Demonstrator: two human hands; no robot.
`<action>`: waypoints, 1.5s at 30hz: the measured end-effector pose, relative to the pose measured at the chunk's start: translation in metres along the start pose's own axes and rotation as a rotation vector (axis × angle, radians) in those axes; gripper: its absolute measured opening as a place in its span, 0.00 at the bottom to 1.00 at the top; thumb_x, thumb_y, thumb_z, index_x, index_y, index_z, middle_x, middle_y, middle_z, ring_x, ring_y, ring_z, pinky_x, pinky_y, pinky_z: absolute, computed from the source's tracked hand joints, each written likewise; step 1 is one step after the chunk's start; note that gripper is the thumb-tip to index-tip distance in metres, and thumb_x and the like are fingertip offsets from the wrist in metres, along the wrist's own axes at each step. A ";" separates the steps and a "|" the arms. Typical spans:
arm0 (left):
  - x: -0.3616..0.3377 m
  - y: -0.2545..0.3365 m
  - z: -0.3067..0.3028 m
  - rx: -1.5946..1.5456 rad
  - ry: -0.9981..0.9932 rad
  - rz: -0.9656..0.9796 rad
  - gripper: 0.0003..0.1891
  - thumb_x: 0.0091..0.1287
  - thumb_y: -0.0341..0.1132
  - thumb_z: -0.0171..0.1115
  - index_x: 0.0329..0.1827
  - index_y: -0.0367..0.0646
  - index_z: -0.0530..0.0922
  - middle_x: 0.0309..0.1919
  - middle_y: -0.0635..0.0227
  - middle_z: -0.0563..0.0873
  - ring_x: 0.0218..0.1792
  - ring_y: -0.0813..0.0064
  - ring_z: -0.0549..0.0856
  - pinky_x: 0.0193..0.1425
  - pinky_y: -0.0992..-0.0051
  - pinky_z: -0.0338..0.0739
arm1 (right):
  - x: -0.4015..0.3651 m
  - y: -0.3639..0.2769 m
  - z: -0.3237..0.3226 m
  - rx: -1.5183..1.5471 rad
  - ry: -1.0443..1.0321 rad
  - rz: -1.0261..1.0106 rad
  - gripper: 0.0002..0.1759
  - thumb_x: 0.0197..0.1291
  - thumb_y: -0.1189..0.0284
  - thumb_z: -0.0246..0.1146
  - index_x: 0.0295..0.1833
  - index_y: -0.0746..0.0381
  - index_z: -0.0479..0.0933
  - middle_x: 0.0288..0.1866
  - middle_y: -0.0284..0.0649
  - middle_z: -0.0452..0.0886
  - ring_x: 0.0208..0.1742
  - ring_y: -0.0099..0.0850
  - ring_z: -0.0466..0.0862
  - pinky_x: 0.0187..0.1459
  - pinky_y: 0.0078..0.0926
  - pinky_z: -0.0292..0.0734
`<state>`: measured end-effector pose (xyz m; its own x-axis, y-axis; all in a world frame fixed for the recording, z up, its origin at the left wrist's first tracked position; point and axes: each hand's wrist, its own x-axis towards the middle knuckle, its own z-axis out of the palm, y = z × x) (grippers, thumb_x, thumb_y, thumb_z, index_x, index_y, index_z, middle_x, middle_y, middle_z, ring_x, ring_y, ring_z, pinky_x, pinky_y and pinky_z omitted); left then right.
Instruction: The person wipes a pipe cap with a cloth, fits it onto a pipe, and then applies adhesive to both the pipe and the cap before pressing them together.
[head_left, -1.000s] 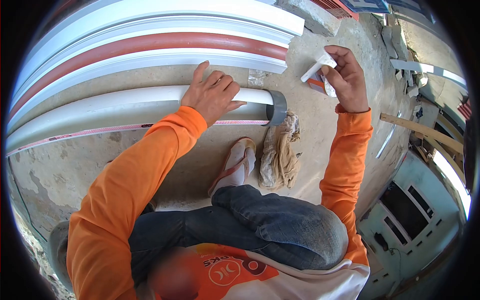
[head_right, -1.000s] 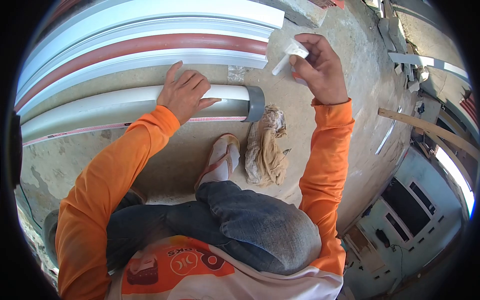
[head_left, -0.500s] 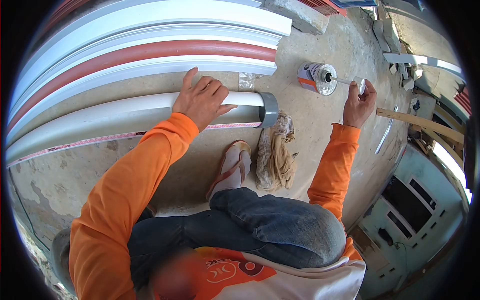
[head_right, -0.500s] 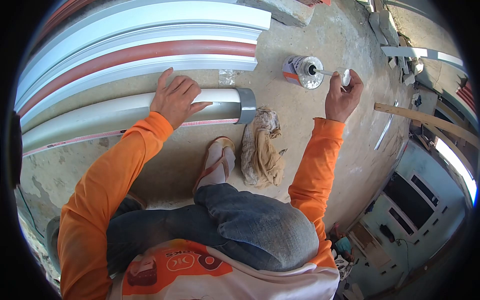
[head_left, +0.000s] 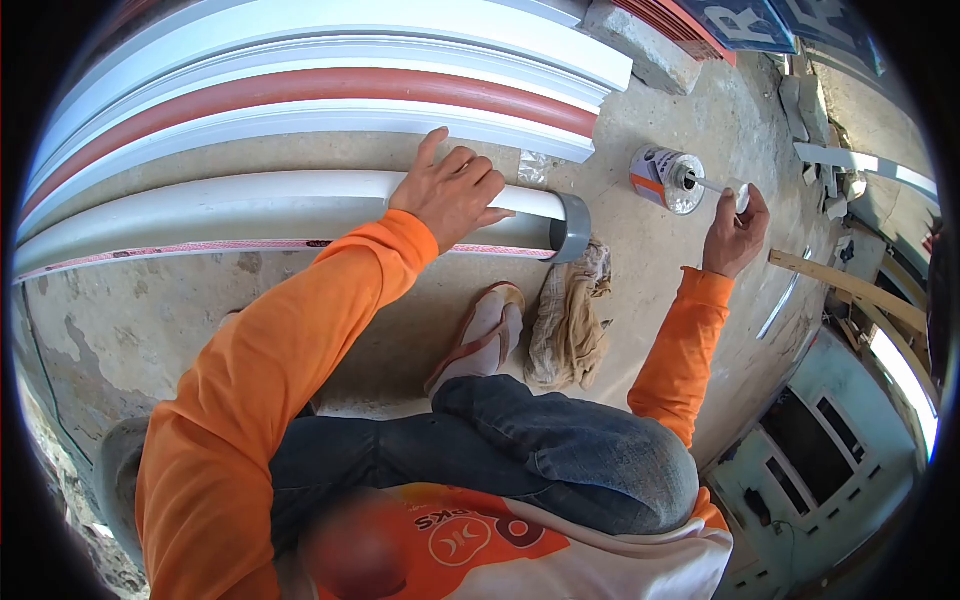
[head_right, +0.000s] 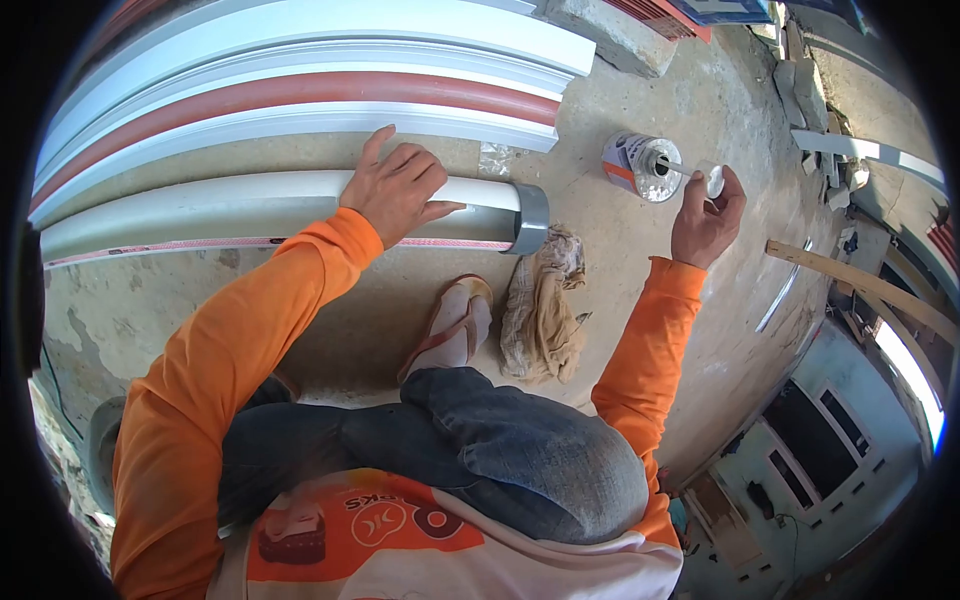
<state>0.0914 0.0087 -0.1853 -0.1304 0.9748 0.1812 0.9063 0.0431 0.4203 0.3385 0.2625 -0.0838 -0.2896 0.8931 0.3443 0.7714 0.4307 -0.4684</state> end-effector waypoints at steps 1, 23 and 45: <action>0.000 -0.001 0.000 0.003 -0.003 -0.008 0.16 0.58 0.52 0.66 0.34 0.51 0.77 0.37 0.76 0.80 0.48 0.75 0.78 0.71 0.54 0.56 | 0.000 -0.011 -0.007 0.105 0.043 -0.058 0.20 0.61 0.71 0.67 0.54 0.69 0.73 0.44 0.42 0.81 0.40 0.23 0.80 0.37 0.19 0.77; 0.000 -0.001 0.001 0.044 -0.026 -0.001 0.18 0.60 0.56 0.63 0.37 0.51 0.77 0.37 0.77 0.80 0.49 0.76 0.77 0.72 0.55 0.54 | -0.040 -0.113 0.032 0.432 -0.831 -0.357 0.23 0.50 0.76 0.65 0.56 0.65 0.77 0.53 0.48 0.79 0.52 0.41 0.81 0.53 0.30 0.75; 0.001 -0.001 -0.001 0.016 -0.087 -0.016 0.18 0.60 0.54 0.63 0.38 0.50 0.77 0.40 0.75 0.81 0.51 0.75 0.77 0.72 0.55 0.55 | -0.073 -0.101 0.000 0.661 -0.994 -0.007 0.26 0.52 0.82 0.66 0.58 0.67 0.71 0.51 0.38 0.72 0.49 0.25 0.76 0.53 0.22 0.71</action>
<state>0.0902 0.0094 -0.1843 -0.1101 0.9893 0.0960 0.9107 0.0617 0.4085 0.2815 0.1532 -0.0616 -0.8293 0.4744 -0.2954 0.4109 0.1593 -0.8977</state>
